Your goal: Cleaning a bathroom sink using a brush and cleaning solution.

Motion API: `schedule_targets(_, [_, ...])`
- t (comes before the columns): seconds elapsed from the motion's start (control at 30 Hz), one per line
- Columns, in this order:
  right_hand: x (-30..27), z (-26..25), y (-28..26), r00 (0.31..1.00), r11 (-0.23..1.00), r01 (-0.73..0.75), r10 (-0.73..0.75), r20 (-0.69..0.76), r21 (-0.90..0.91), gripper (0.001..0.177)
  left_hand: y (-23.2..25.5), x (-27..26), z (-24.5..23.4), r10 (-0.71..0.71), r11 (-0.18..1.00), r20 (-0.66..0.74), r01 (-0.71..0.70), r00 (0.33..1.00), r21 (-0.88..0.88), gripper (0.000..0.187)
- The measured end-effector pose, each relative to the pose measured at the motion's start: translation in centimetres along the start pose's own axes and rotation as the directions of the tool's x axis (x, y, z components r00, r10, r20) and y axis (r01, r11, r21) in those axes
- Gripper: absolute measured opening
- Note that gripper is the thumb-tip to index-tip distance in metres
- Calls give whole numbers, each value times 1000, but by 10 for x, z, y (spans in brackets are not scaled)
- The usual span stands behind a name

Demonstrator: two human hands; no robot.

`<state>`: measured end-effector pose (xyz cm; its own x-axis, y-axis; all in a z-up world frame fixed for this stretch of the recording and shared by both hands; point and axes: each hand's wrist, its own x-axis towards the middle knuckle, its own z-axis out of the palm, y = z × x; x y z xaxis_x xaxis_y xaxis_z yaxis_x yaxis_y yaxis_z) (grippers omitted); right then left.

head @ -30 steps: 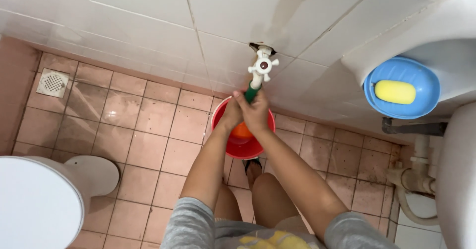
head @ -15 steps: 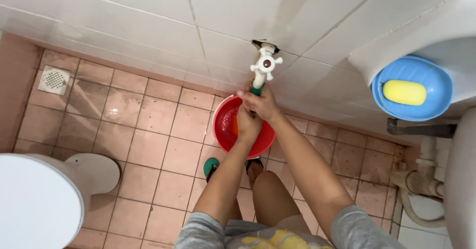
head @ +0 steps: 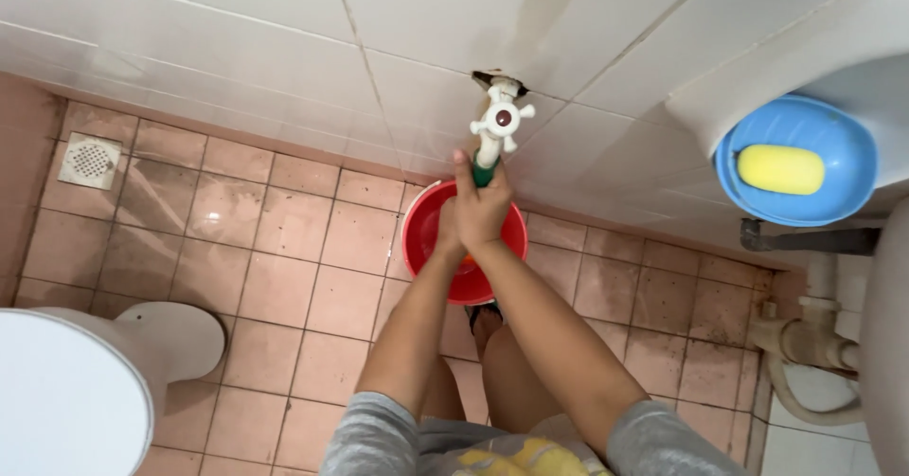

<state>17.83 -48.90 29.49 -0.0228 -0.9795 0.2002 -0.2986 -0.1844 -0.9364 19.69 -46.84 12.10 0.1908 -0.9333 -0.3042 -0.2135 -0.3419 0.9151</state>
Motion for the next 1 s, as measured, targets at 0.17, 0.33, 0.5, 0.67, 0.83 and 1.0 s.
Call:
schedule_targets(0.17, [14, -13, 20, 980, 993, -109, 101, 172, 39, 34, 48, -30, 13, -44, 995, -267, 19, 963, -98, 26])
schedule_targets(0.33, [49, -41, 6, 724, 838, -441, 122, 679, 320, 28, 83, -46, 13, -182, 941, -443, 25, 878, -338, 20])
schedule_targets(0.5, [59, -46, -3, 637, 886, -402, 90, 765, 230, 25, 54, -17, 13, -80, 920, -325, -56, 942, -388, 20])
schedule_targets(0.67, [30, -31, -6, 889, 981, -32, -59, 454, 189, 28, 51, 3, -28, 111, 933, 76, -78, 991, -352, 29])
schedule_targets(0.83, [19, -10, 3, 993, 1000, 9, -5, 114, -29, 41, 66, -5, -17, 157, 933, -49, -164, 986, -319, 35])
schedule_targets(1.0, [43, -24, 0, 926, 997, -74, 59, 373, 26, 26, 96, -17, -4, -275, 949, -164, 240, 947, -206, 32])
